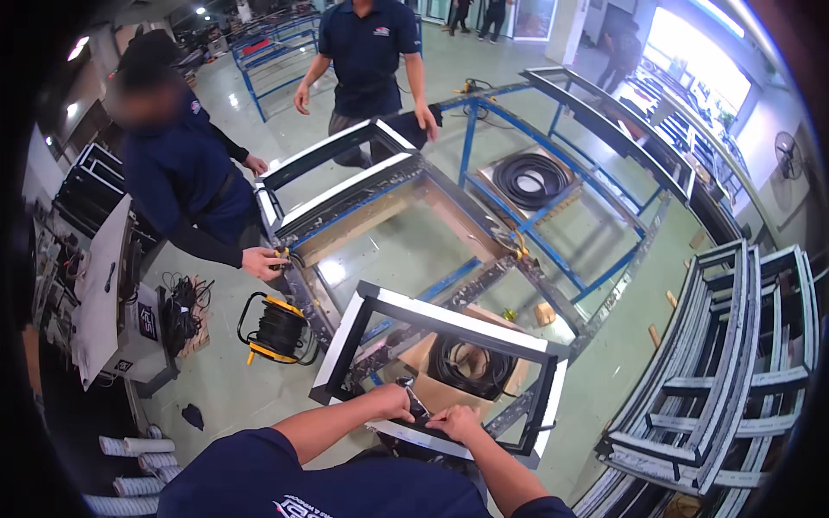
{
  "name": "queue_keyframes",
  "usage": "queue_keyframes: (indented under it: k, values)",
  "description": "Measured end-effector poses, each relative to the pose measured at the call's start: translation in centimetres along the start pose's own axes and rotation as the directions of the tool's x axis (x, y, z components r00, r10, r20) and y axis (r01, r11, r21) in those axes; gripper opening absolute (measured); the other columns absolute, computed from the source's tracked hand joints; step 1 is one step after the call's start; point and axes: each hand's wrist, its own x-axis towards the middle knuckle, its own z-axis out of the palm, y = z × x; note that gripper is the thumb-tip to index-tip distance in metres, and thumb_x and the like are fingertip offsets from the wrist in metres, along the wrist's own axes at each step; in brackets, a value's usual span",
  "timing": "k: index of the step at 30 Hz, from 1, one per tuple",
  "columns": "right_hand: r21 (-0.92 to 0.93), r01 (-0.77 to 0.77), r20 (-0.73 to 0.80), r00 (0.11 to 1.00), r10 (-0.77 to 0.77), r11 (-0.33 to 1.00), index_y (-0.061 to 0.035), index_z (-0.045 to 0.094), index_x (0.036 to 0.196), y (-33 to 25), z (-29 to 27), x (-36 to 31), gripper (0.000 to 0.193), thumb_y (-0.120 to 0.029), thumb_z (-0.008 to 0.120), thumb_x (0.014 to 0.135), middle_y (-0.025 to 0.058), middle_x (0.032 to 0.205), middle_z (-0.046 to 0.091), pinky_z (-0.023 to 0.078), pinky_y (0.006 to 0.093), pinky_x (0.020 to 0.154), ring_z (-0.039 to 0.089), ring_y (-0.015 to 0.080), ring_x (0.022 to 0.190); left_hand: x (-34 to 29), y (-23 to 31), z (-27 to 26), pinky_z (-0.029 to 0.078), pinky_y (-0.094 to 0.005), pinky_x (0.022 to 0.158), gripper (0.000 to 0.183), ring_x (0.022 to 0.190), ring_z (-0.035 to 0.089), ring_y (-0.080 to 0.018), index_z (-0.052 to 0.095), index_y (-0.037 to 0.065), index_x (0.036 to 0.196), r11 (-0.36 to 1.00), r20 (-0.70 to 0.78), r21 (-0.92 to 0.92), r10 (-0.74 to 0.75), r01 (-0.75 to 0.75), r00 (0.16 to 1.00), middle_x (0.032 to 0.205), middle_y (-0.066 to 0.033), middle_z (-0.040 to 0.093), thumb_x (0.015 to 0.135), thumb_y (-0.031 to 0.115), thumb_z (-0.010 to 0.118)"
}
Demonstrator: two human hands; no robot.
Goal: Installing a black rubber gasket or seal around the perimeter of a window frame.
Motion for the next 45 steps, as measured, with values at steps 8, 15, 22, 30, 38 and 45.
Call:
queue_keyframes:
  k: [8, 15, 22, 30, 38, 45]
  values:
    - [-0.281, 0.101, -0.164, 0.975, -0.151, 0.954, -0.0387, 0.092, 0.093, 6.7, -2.9, -6.1, 0.022, -0.058, 0.089, 0.083, -0.0105, 0.099, 0.086, 0.038, 0.0526, 0.098, 0.075, 0.0205, 0.108, -1.0, -1.8, 1.0, 0.061, -0.0537, 0.081, 0.04, 0.088, 0.08, -0.0383, 0.09, 0.014, 0.1, 0.996, -0.079, -0.062, 0.054, -0.059, 0.995, 0.09, -0.0163, 0.082, 0.089, 0.052, 0.089]
    - [-0.232, 0.084, -0.188, 0.974, -0.13, 0.969, -0.0346, 0.093, 0.092, 4.3, -4.7, -6.7, 0.014, -0.046, 0.091, 0.083, -0.0084, 0.098, 0.085, 0.036, 0.0515, 0.102, 0.068, 0.0241, 0.112, 0.1, -1.6, -1.0, 0.061, -0.0532, 0.083, 0.039, 0.091, 0.08, -0.0389, 0.09, 0.012, 0.098, 1.0, -0.013, -0.004, 0.008, -0.008, 1.0, 0.095, -0.0171, 0.083, 0.087, 0.05, 0.091]
    - [-0.214, -0.049, -0.353, 0.935, -0.031, 0.976, -0.0307, 0.093, 0.092, 5.4, -3.6, -9.2, 0.018, -0.04, 0.096, 0.078, -0.0058, 0.098, 0.084, 0.038, 0.0529, 0.107, 0.069, 0.0254, 0.114, -1.0, -1.6, 0.2, 0.061, -0.0511, 0.088, 0.035, 0.095, 0.08, -0.0379, 0.091, 0.015, 0.102, 0.995, -0.056, -0.099, -0.009, 0.003, 0.998, 0.096, -0.0162, 0.083, 0.087, 0.046, 0.091]
    - [0.011, -0.101, -0.271, 0.957, 0.101, 0.995, -0.0246, 0.093, 0.099, 8.6, -3.4, -8.8, 0.018, -0.034, 0.095, 0.084, 0.0003, 0.099, 0.086, 0.042, 0.0474, 0.097, 0.077, 0.0243, 0.095, -1.9, 3.3, 5.6, 0.053, -0.0541, 0.098, 0.033, 0.11, 0.071, -0.0364, 0.085, 0.012, 0.107, 0.987, -0.457, -0.085, 0.082, -0.135, 0.886, 0.11, -0.0102, 0.079, 0.102, 0.043, 0.073]
    - [-0.179, -0.139, -0.307, 0.948, 0.078, 0.974, -0.0259, 0.093, 0.094, 7.5, -3.8, -8.9, 0.02, -0.04, 0.096, 0.08, -0.0027, 0.097, 0.085, 0.038, 0.0469, 0.101, 0.072, 0.0233, 0.103, -0.5, 3.3, 7.9, 0.054, -0.0524, 0.09, 0.029, 0.1, 0.073, -0.0347, 0.084, 0.012, 0.096, 0.972, -0.601, -0.035, 0.165, -0.232, 0.782, 0.097, -0.0103, 0.079, 0.101, 0.038, 0.073]
    - [-0.263, -0.054, -0.35, 0.936, -0.043, 0.963, -0.0285, 0.089, 0.083, 10.1, -3.6, -9.2, 0.01, -0.035, 0.095, 0.079, -0.0088, 0.088, 0.083, 0.035, 0.0474, 0.101, 0.068, 0.0211, 0.105, 2.5, 5.2, 7.5, 0.055, -0.0546, 0.094, 0.027, 0.104, 0.075, -0.0371, 0.088, 0.01, 0.104, 0.944, -0.459, -0.012, 0.288, -0.33, 0.84, 0.102, -0.0132, 0.081, 0.096, 0.034, 0.079]
